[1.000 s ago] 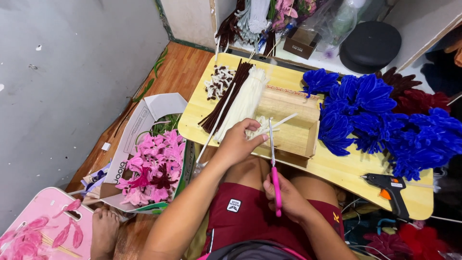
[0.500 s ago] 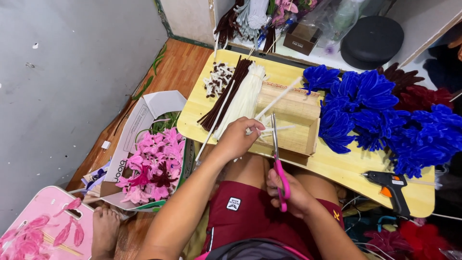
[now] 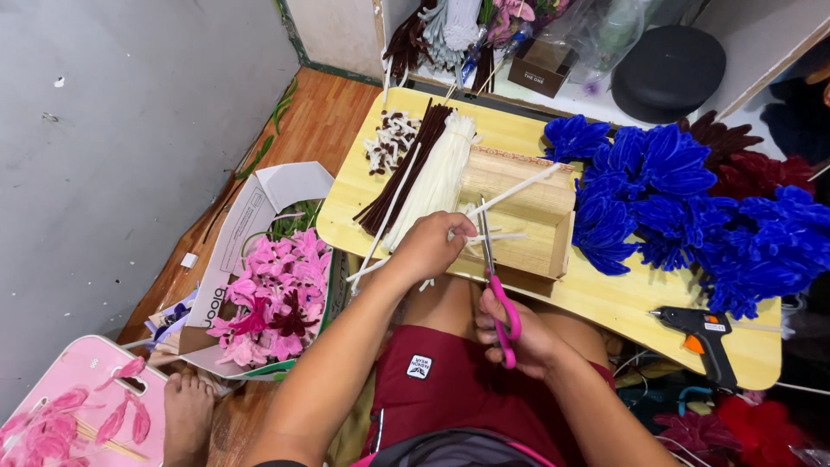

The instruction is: The person sits on the floor and uses pink scissors to cut white craft stems into short pieces. The cut pieces are placed into a small wooden box on the table. The person continues cutting the stems one by one throughout the clip.

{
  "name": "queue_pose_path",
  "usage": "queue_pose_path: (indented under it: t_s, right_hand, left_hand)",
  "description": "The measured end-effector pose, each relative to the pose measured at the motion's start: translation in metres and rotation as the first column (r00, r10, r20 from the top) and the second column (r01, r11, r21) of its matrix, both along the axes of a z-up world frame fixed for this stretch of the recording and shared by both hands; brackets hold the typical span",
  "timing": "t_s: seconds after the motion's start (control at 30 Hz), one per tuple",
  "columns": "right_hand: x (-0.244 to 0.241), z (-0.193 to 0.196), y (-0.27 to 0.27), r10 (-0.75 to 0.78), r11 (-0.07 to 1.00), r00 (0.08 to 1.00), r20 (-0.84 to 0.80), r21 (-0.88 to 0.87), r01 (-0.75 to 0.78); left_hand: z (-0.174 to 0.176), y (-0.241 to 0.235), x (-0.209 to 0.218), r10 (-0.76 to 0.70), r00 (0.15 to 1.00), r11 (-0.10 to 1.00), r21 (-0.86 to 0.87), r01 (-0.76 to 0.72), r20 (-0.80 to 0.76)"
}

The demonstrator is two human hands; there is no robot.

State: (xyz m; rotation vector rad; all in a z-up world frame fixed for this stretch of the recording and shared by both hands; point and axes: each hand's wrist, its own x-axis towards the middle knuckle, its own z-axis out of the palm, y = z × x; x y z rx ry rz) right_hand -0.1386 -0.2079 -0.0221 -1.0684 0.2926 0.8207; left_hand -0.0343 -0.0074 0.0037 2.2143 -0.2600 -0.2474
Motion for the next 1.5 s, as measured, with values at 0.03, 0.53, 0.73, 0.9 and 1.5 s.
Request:
queue_pose_path:
  t_s: [0.03,0.53,0.73,0.9,1.5]
  right_hand:
    - [0.002,0.002,0.001,0.0,1.0,1.0,0.0,0.0,0.0]
    - [0.014,0.008,0.017,0.029,1.0,0.999,-0.032,0.007,-0.029]
    - [0.016,0.006,0.017,0.034,0.999,0.999,-0.021,-0.008,-0.035]
    - [0.022,-0.005,0.017,0.052,0.999,0.998,-0.034,0.014,-0.052]
    - [0.001,-0.048,0.002,0.054,0.996,0.993,0.107,-0.078,-0.046]
  left_hand:
    - [0.004,-0.001,-0.002,0.0,1.0,1.0,0.0,0.0,0.0]
    - [0.0,-0.008,0.009,0.141,0.989,0.98,0.148,-0.134,-0.04]
    - [-0.005,-0.014,0.011,0.139,0.99,0.977,0.165,-0.138,0.007]
    - [0.001,-0.018,0.009,0.094,0.995,0.972,0.214,-0.097,0.024]
    - [-0.02,-0.006,0.022,0.1,0.995,0.984,0.145,-0.1,0.005]
